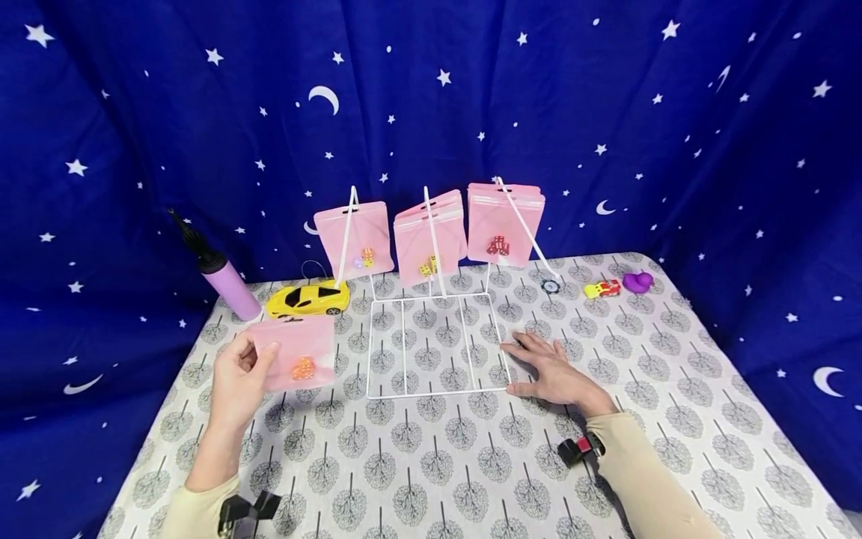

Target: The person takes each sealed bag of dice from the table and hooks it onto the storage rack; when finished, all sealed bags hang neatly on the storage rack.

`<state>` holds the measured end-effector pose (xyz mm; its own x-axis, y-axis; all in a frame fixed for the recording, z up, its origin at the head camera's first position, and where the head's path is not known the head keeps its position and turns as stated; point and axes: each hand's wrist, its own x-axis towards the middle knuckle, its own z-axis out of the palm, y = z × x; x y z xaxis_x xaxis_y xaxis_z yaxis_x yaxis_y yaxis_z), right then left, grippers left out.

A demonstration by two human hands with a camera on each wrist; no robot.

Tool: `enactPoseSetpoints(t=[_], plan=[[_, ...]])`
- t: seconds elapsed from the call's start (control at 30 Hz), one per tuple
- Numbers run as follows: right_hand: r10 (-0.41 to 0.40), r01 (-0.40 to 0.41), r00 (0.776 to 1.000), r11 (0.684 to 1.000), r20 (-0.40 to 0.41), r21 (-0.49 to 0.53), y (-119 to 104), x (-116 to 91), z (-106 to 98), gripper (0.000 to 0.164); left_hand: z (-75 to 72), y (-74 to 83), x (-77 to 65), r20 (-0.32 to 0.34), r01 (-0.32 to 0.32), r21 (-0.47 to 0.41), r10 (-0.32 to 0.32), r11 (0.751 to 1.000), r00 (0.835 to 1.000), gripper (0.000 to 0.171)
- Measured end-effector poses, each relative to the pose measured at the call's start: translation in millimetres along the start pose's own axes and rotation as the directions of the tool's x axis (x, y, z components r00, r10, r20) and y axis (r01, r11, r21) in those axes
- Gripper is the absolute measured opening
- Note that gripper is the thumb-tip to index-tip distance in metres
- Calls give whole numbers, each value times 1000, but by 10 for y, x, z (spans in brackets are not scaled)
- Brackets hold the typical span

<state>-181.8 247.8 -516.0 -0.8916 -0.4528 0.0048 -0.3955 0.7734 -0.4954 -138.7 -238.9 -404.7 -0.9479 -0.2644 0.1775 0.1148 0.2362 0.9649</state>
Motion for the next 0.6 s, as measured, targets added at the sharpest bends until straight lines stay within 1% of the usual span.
enactPoseSetpoints(t=[0.1,0.2,0.3,0.4,0.47,0.6], plan=[[-2,2,1000,1000,2,3,3,3,4,81,38,50,-8,12,-3,-3,3,1000,1000,15],[4,-4,1000,1000,11,7,7,4,2,81,89,91,-17,26,-2,-12,2,1000,1000,17],[10,-10,1000,1000,17,9,4,0,-3,82,146,134,-34,60,-9,-26,10,1000,998,20],[9,-9,1000,1000,13,7,-2,-3,-6,81,198,185,-61,82,-30,-22,32,999,996,20],[5,-5,1000,1000,6,2,-3,-3,-4,81,227,220,-79,84,-49,-30,51,998,995,19],[5,-5,1000,1000,8,0,-6,-7,-9,81,279,271,-94,73,-89,-86,95,992,993,12]])
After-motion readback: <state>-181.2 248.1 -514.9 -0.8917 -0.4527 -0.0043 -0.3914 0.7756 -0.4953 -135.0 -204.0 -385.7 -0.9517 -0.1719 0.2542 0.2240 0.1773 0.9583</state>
